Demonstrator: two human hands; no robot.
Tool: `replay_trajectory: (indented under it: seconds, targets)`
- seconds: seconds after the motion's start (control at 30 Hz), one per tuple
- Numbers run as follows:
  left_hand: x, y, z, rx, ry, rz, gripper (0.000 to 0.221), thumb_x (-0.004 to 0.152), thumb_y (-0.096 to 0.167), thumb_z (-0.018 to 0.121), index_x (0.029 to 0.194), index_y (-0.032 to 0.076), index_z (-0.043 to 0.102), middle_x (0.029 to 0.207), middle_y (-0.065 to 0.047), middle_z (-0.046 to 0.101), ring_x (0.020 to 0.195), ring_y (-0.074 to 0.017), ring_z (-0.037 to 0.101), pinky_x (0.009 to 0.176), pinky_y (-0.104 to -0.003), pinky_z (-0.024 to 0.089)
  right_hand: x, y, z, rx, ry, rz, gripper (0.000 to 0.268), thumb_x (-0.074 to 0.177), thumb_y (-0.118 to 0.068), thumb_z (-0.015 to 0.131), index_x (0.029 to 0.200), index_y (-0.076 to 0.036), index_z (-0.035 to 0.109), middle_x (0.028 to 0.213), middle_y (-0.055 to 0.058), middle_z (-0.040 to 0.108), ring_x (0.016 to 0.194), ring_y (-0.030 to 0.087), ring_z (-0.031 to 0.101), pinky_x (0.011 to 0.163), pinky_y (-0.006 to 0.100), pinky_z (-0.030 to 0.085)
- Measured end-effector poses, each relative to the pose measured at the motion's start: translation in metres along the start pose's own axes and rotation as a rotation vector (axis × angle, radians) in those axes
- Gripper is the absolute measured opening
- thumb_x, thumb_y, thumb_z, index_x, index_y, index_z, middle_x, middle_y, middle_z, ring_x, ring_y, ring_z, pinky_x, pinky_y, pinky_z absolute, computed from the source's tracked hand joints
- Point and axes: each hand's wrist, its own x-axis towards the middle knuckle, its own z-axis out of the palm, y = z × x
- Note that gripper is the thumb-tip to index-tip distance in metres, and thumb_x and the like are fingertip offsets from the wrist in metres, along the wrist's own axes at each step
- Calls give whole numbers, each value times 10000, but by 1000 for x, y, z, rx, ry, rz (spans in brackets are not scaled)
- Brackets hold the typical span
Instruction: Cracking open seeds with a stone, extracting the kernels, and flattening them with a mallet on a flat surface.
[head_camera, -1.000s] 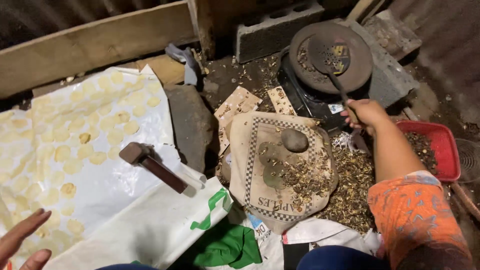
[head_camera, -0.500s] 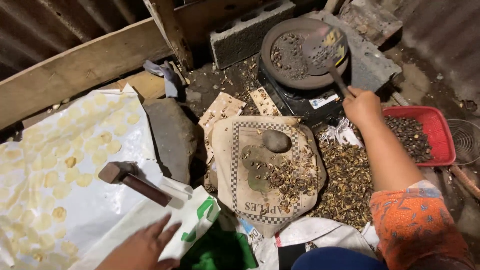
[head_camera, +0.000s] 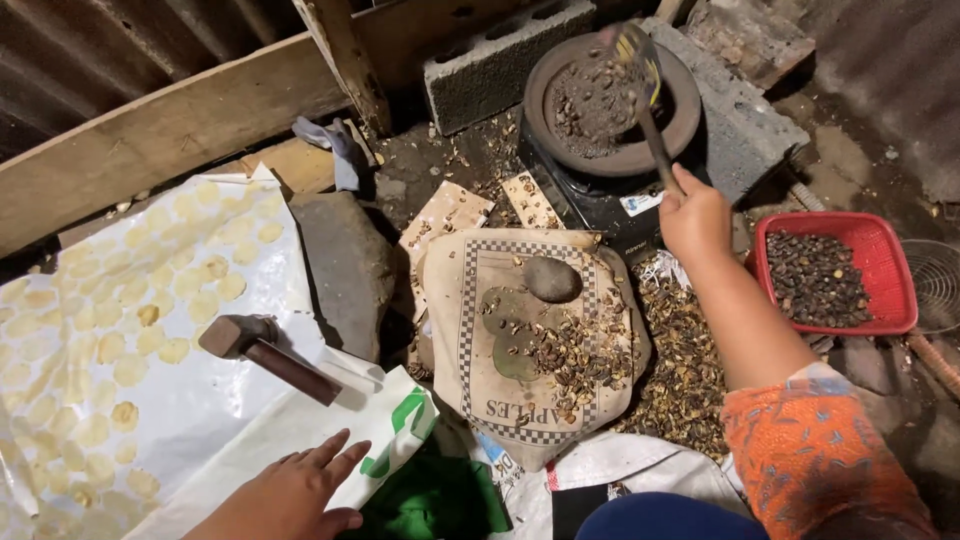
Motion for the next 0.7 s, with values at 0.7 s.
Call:
replay_trajectory:
  seconds: [0.7]
  targets:
    - [-2,-3,4,53,-144,-23,925,967,714,524,1617,209,102,1671,-166,158,1472,-371,367,1185,-458,367,9,-35,-41,-31,-53,272,433,945,-109,648,1367,-12,669,1173,309,693,1004,403,722,859,426,561]
